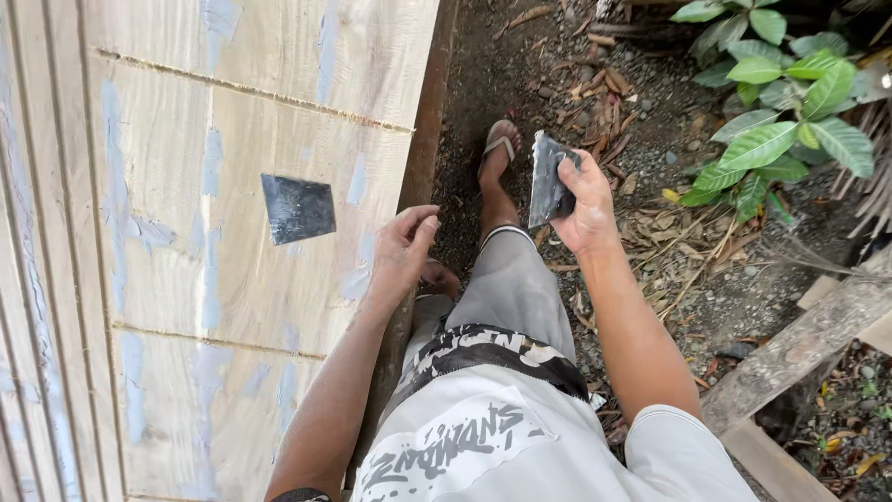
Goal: The person uses two small scrapers to spread a light-colored filler into the grooves of a large wooden panel. They repeatedly apply and smooth the filler along the seams, then later scoop more filler from a bucket with a stick and transfer it onto the scrapers to continue the task.
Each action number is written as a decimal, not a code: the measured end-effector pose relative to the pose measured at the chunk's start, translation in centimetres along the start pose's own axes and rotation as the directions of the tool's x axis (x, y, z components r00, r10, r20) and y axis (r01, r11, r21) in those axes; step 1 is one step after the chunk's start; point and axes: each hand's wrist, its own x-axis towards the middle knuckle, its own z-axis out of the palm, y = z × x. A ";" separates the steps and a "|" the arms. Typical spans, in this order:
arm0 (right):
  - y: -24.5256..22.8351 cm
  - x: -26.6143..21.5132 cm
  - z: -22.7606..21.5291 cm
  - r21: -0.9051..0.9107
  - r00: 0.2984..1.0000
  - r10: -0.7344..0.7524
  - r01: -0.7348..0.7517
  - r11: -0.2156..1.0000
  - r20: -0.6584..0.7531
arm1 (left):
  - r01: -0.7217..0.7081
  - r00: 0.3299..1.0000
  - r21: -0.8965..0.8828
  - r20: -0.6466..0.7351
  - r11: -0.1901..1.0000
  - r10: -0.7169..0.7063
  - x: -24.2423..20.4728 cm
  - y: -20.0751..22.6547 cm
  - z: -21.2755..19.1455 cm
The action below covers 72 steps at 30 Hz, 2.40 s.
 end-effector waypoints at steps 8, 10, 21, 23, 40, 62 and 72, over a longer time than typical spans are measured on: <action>11.2 15.1 -5.8 0.476 0.894 0.429 -0.323 0.818 -0.130 | -0.257 0.919 0.571 -0.106 0.780 0.380 8.9 2.5 -2.3; 14.9 18.9 -6.9 0.534 0.827 0.537 -0.382 0.755 -0.167 | -0.295 0.892 0.668 -0.065 0.684 0.448 10.7 1.8 -2.2; 28.2 33.9 -11.3 0.635 0.547 0.773 -0.481 0.604 -0.322 | -0.282 0.828 0.806 -0.070 0.520 0.557 11.8 -0.6 -1.2; 29.8 34.2 -11.0 0.594 0.502 0.791 -0.534 0.602 -0.350 | -0.258 0.840 0.817 -0.074 0.515 0.538 11.3 -0.3 -1.3; 15.3 19.9 -12.1 0.537 0.673 0.648 -0.715 0.448 0.356 | -0.321 0.804 0.773 -0.082 0.547 0.589 12.5 0.7 -1.2; 3.2 -4.5 12.3 -0.539 0.919 0.050 0.185 0.822 0.391 | 0.081 0.818 0.548 -0.514 0.833 0.259 -6.3 -7.7 -13.4; 12.6 -7.9 22.1 -0.077 0.267 0.361 0.884 -0.462 0.894 | -0.252 0.948 0.811 0.098 0.529 0.301 0.8 -3.8 -20.1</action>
